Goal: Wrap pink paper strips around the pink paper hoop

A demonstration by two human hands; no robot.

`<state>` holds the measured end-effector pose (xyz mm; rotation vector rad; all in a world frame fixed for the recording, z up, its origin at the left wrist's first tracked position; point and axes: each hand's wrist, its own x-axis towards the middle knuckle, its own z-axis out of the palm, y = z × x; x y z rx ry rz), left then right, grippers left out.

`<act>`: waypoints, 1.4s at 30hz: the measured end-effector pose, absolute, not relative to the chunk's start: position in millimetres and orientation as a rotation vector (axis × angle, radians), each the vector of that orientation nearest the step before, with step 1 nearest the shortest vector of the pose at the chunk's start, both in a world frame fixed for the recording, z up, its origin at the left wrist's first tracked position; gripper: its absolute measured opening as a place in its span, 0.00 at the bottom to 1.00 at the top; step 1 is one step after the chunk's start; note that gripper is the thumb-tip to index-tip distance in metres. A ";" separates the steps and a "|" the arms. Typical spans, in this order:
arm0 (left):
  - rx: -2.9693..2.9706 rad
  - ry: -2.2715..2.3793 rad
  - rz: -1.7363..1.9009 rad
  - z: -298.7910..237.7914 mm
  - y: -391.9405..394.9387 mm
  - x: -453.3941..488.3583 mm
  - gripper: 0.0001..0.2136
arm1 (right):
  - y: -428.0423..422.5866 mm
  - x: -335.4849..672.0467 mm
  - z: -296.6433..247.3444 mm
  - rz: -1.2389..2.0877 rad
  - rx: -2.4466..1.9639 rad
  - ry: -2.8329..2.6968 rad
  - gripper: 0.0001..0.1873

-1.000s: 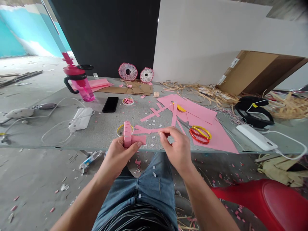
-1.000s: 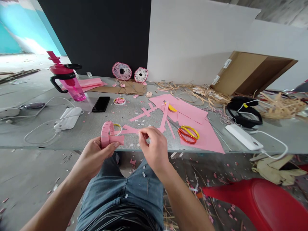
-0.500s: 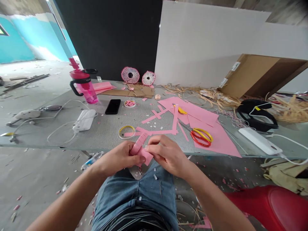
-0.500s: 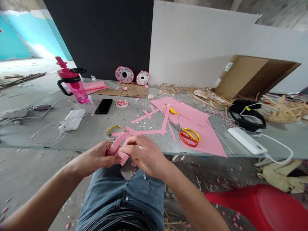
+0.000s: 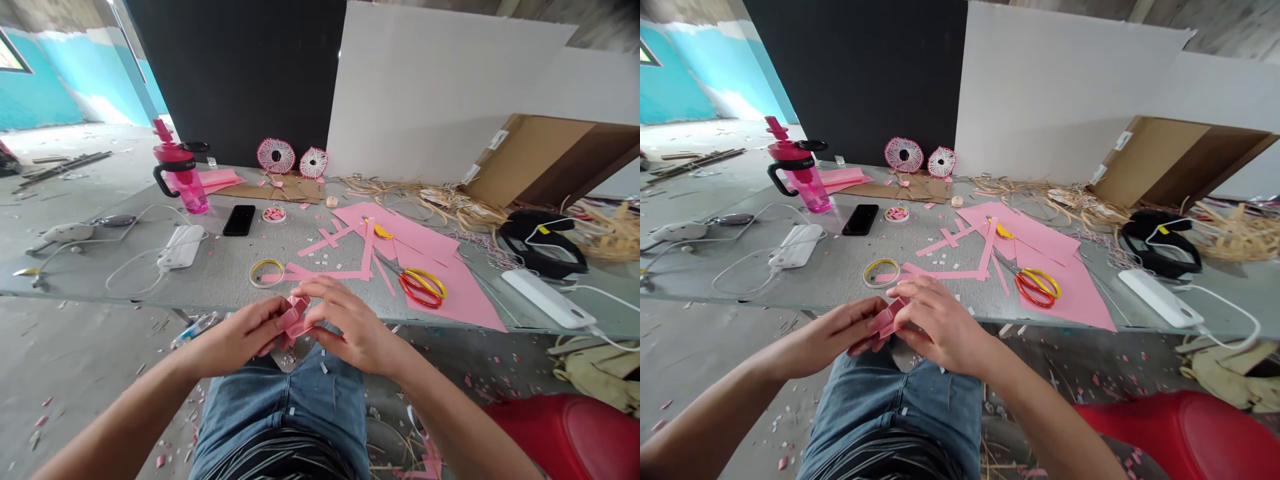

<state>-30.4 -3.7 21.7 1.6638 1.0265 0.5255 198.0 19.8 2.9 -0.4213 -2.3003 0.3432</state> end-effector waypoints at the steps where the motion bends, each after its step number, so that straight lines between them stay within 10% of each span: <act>1: 1.724 1.051 0.500 21.9 -5.3 -30.7 0.15 | 19.5 196.8 2.8 0.373 -0.426 -2.291 0.04; 42: 2.104 1.521 0.984 -3.4 -25.4 -16.2 0.13 | 1.5 176.3 -6.0 1.056 -0.943 -1.779 0.05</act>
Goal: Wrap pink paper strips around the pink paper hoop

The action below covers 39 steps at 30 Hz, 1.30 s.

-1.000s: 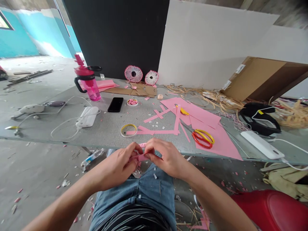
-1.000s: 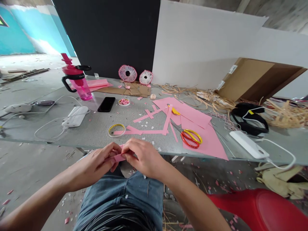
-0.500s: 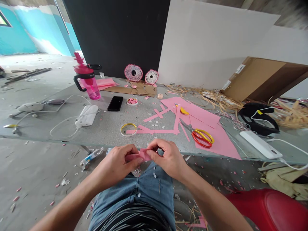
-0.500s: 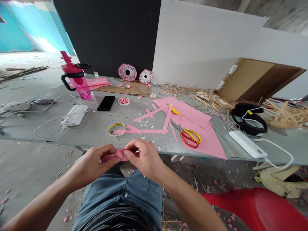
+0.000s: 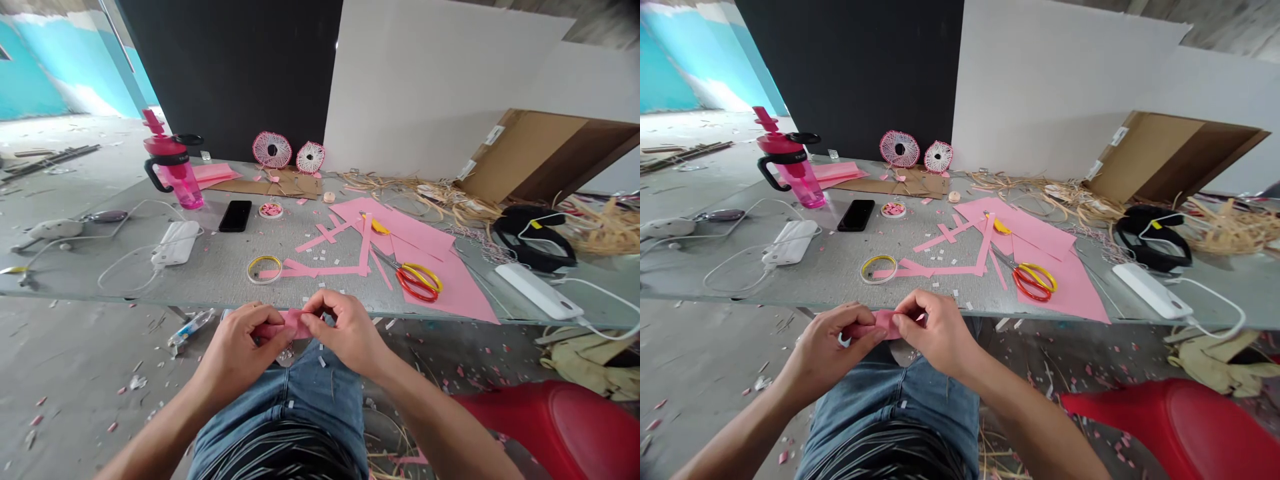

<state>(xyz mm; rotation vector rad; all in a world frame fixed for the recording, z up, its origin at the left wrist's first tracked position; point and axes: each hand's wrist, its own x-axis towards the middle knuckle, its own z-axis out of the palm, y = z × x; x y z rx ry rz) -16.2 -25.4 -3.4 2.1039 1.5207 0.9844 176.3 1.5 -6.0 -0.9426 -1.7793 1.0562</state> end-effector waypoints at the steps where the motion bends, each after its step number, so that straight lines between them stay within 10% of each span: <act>1: 2.107 1.513 1.000 -2.9 -25.9 -15.8 0.13 | 2.1 176.4 -7.5 1.069 -0.943 -1.775 0.05; 20: 2.340 1.416 1.048 -4.4 -27.8 -21.8 0.13 | -24.5 179.5 -25.1 -0.248 -0.593 -2.030 0.12; 39: 2.991 1.039 1.158 7.8 -28.5 -29.1 0.03 | -3.0 187.0 -2.1 0.176 -0.522 -2.328 0.10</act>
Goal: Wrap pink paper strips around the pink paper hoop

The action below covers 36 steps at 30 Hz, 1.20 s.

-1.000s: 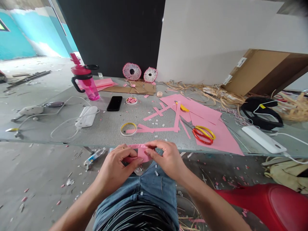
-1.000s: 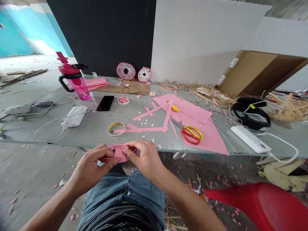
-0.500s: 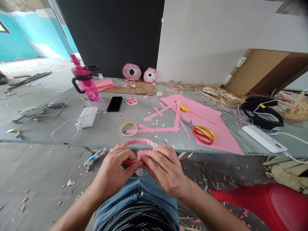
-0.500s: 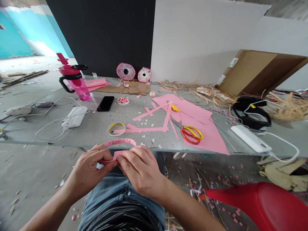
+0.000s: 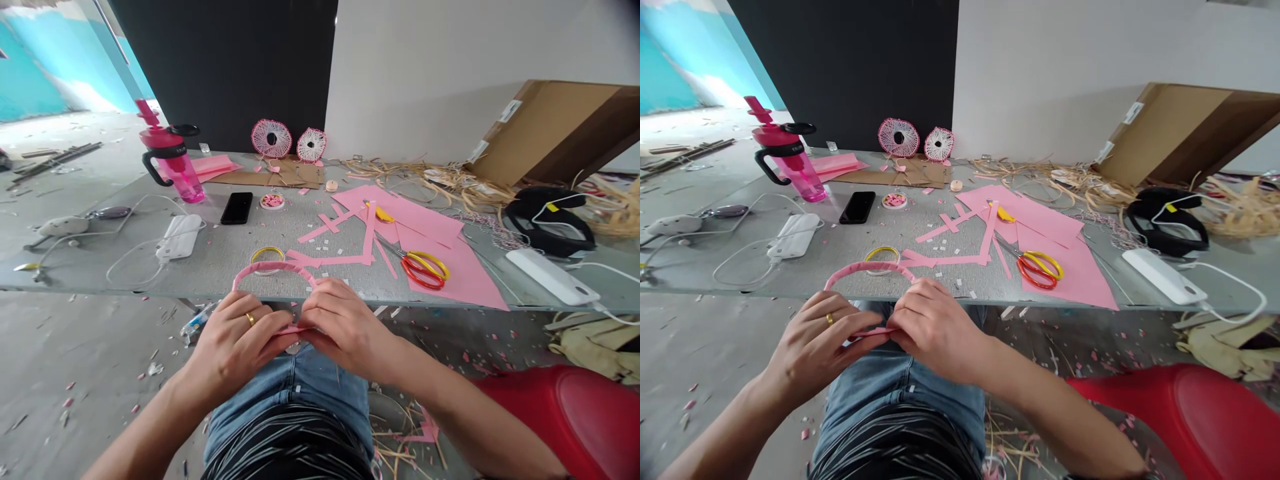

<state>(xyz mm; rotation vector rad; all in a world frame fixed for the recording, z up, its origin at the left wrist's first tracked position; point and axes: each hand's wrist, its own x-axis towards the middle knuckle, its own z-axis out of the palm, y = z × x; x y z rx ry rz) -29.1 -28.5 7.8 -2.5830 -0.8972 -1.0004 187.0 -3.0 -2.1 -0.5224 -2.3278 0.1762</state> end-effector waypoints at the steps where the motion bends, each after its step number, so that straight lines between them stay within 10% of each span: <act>1: -2.591 -0.896 -0.974 9.3 -28.1 -28.2 0.02 | -2.0 187.5 -1.5 0.180 -0.526 -2.340 0.10; 36: -3.239 -2.069 -1.121 24.2 -20.2 -13.5 0.18 | 3.5 188.7 -10.4 0.431 -0.582 -2.192 0.06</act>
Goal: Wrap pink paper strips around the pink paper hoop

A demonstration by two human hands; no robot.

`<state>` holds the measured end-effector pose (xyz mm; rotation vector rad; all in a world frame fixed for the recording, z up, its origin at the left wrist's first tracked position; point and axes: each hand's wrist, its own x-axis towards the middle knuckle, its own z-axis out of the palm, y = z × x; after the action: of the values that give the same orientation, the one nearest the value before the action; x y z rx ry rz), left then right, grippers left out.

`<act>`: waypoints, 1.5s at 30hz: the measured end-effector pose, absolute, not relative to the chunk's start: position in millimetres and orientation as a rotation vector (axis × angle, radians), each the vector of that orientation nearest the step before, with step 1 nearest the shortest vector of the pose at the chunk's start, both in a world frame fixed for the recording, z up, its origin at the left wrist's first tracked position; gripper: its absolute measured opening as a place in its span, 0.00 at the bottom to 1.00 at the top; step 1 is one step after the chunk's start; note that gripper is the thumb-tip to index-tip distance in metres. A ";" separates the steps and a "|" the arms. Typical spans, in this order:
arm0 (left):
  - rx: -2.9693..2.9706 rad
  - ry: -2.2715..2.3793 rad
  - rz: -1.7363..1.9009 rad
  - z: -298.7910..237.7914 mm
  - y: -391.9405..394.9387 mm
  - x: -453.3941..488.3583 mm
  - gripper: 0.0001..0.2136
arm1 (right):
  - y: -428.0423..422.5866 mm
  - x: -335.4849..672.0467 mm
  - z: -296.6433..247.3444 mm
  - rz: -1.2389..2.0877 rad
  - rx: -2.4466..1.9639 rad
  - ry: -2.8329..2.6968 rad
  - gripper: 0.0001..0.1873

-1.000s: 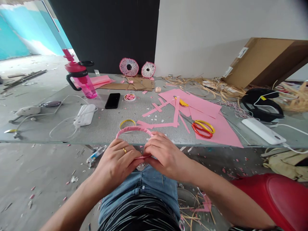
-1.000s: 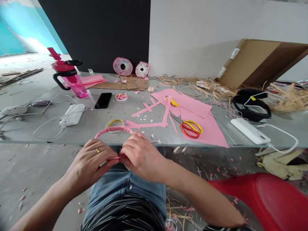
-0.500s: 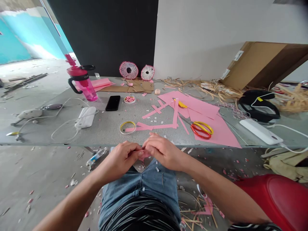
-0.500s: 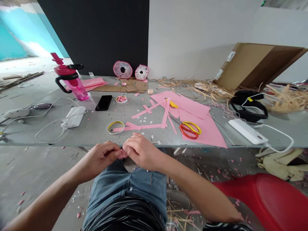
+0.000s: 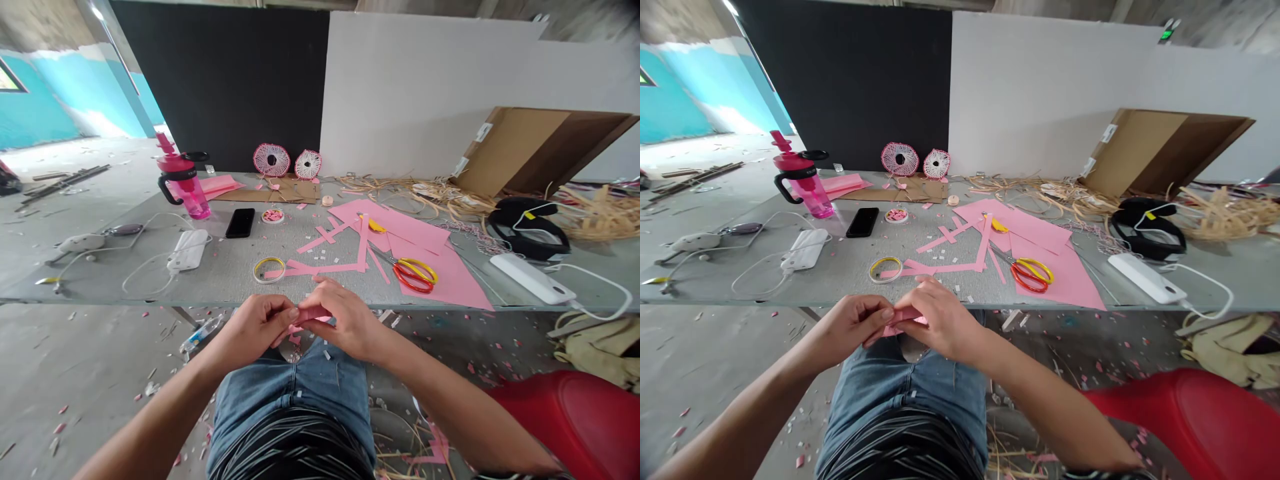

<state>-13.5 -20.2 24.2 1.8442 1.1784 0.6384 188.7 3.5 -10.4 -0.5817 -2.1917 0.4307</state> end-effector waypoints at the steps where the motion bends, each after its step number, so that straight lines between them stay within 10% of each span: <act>1: 1.853 1.187 0.649 25.2 -21.8 -13.3 0.18 | 3.1 189.1 -10.4 0.452 -0.572 -2.177 0.05; 23: 2.523 1.364 0.721 32.8 -58.8 -27.1 0.12 | -17.9 186.3 3.4 0.796 -0.551 -2.088 0.10; 45: 3.055 0.965 0.594 8.7 -52.6 -34.9 0.16 | -27.1 179.2 -21.9 -0.251 -0.443 -2.492 0.16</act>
<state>-34.9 -52.6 8.7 3.0546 0.9651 0.5942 179.2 -27.1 -21.9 -0.4432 -2.4918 -0.2512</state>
